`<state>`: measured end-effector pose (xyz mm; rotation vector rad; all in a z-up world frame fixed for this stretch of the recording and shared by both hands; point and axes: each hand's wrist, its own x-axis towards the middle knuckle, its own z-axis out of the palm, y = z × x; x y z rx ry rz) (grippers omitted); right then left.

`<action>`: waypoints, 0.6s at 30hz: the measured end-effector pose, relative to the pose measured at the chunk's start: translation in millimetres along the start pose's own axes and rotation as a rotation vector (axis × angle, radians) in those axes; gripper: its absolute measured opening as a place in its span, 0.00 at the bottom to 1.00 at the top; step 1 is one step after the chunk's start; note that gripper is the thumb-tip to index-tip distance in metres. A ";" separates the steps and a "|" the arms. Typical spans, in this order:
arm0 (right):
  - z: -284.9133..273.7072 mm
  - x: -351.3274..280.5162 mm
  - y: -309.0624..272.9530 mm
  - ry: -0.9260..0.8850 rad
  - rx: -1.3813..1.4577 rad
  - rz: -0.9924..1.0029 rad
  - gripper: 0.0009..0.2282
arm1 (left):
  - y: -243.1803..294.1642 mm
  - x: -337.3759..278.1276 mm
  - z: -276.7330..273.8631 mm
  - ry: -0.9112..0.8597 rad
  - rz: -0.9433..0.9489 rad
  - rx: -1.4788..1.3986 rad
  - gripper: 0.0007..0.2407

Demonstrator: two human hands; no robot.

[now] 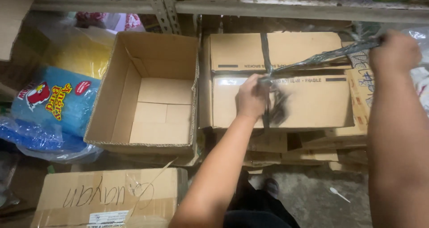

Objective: Organizing canned goods and other items on store shelves.

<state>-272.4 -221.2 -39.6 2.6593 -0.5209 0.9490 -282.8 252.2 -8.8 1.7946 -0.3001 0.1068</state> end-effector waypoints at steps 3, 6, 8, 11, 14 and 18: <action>-51.7 10.5 -29.1 -0.435 0.777 0.731 0.13 | -25.9 -2.1 7.2 -0.029 -0.167 -0.243 0.18; -64.7 8.5 -48.3 -0.395 0.982 0.728 0.34 | -32.7 -0.8 11.8 -0.011 -0.088 -0.554 0.23; -91.8 -2.6 -82.9 -0.141 0.588 0.363 0.36 | -21.4 6.4 5.9 -0.006 -0.137 -0.695 0.22; -88.9 -25.1 -123.1 0.166 0.310 -0.030 0.27 | -16.2 0.3 9.1 -0.016 -0.301 -1.005 0.18; -127.8 -31.6 -199.2 -0.166 0.836 0.197 0.14 | 1.1 -21.4 14.2 -0.094 -0.516 -1.273 0.16; -174.0 -42.5 -273.0 -0.877 1.557 0.667 0.20 | 15.8 -80.7 18.3 -0.410 -0.515 -1.385 0.23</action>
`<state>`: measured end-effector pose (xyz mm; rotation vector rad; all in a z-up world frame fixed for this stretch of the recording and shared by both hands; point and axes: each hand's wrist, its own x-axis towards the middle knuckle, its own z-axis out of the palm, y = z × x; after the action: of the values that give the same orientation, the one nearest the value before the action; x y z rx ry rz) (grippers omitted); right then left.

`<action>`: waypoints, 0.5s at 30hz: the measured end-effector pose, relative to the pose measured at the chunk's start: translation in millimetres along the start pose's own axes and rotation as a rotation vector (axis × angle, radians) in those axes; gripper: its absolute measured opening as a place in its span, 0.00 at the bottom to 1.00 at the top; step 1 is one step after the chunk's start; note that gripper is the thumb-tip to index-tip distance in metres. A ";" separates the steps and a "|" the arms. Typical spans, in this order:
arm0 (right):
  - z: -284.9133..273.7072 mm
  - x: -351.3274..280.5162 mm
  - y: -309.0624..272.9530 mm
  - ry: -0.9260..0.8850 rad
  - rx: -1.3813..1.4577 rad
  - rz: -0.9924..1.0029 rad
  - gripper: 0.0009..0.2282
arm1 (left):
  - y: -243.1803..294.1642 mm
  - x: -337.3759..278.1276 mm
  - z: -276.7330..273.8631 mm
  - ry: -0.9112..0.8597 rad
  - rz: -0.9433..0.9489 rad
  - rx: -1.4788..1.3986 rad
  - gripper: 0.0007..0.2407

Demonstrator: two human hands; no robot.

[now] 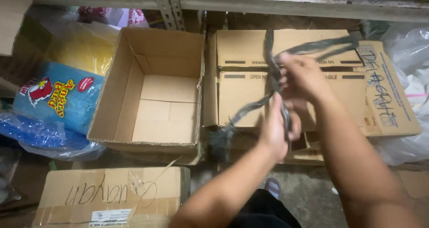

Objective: Organizing canned goods and other items on store shelves.

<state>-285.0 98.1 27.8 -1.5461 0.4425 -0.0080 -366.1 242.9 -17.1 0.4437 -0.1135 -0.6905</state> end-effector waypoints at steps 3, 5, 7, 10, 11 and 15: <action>12.0 -14.5 -13.9 -0.273 0.061 -0.120 0.28 | -28.6 -40.7 -22.6 0.036 -0.035 0.627 0.21; 6.1 -33.6 -20.9 -0.308 0.171 -0.113 0.33 | -29.2 -61.3 -39.6 -0.011 -0.002 0.883 0.21; -14.0 -42.5 -10.1 -0.338 0.283 -0.103 0.40 | -32.0 -82.9 -55.1 -0.062 0.028 1.135 0.21; -57.6 -39.0 21.5 -0.181 0.276 -0.250 0.44 | -36.0 -102.1 -75.4 -0.225 -0.067 1.426 0.20; -67.7 -41.2 30.1 -0.263 0.288 -0.206 0.42 | -39.1 -104.8 -82.3 -0.377 -0.013 1.610 0.21; -88.7 -65.6 46.7 -0.249 0.206 -0.037 0.38 | -64.0 -110.4 -113.0 -0.799 0.029 1.877 0.18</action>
<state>-382.8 33.2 4.0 -1.3314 0.2085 0.1067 -461.1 310.1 -141.8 1.9096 -1.5962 -0.5141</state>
